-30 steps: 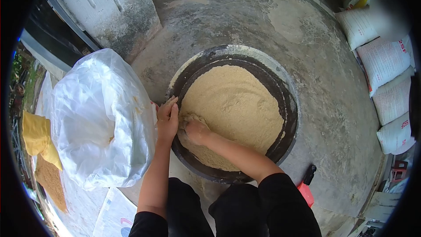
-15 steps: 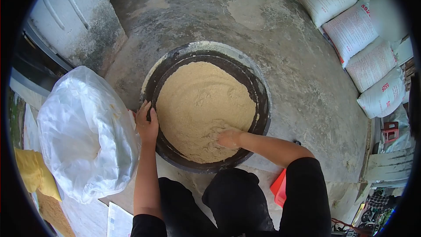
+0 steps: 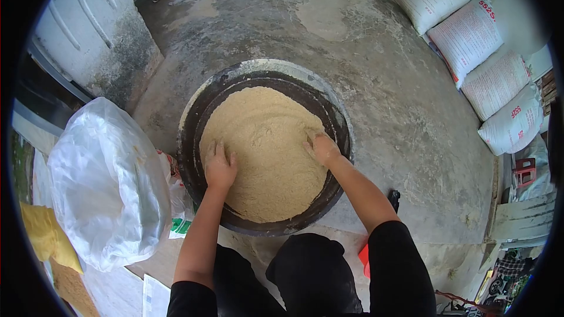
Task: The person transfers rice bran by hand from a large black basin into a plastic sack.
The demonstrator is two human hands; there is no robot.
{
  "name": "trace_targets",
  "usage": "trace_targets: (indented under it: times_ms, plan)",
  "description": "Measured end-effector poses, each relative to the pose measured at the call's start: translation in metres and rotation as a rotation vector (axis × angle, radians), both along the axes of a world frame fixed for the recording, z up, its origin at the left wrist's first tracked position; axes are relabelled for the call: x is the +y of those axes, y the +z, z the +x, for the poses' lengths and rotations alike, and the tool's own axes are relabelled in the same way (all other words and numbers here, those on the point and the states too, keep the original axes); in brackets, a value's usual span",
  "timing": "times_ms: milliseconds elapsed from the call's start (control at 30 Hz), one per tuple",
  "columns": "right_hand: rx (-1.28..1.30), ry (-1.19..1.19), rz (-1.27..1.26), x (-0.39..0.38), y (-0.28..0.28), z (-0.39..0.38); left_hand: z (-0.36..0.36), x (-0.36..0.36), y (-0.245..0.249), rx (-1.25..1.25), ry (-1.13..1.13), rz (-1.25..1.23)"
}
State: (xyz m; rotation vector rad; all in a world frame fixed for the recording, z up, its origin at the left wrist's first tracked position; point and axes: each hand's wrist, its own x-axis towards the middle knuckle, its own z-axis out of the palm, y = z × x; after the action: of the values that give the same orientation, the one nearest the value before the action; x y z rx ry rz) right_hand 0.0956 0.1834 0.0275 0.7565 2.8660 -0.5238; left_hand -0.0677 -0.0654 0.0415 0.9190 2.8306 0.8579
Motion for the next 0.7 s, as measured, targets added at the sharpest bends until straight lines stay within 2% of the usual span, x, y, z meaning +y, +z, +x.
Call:
trace_targets:
  times_ms: [33,167,233,267,333,367,433,467,533,567,633,700]
  plan:
    - [0.119,-0.059,-0.046,-0.002,-0.005,-0.008,0.002,0.009,-0.008,-0.102,0.036,0.014]
    - [0.313,-0.112,-0.108,-0.007,-0.044,-0.055,-0.011,0.043,-0.066,-0.056,0.096,0.052]
    - [0.439,-0.288,-0.297,-0.022,-0.055,-0.076,-0.014,0.056,-0.091,0.030,0.195,0.122]
    - [0.432,-0.277,-0.307,-0.031,-0.059,-0.083,-0.011,0.061,-0.098,0.028,0.209,0.114]
    - [0.622,-0.400,-0.536,-0.054,-0.048,-0.093,0.000,0.082,-0.097,-0.417,0.219,0.547]
    - [0.616,-0.387,-0.548,-0.062,-0.051,-0.097,0.008,0.091,-0.095,-0.412,0.237,0.542]
    - [0.630,-0.535,-0.735,-0.078,-0.057,-0.102,0.020,0.108,-0.086,-0.690,0.376,0.852]
    - [0.622,-0.516,-0.745,-0.083,-0.058,-0.103,0.023,0.113,-0.079,-0.679,0.396,0.857]
    - [0.754,-0.790,-0.977,-0.089,-0.055,-0.105,0.027,0.117,-0.062,-0.992,0.728,1.153]
    - [0.745,-0.768,-0.987,-0.093,-0.047,-0.108,0.026,0.116,-0.062,-1.029,0.710,1.295]
    - [0.913,-1.098,-1.103,-0.105,-0.001,-0.113,0.026,0.113,-0.037,-1.055,0.746,1.397]
    - [0.966,-1.091,-1.157,-0.108,0.017,-0.121,0.021,0.105,-0.004,-1.075,0.767,1.503]
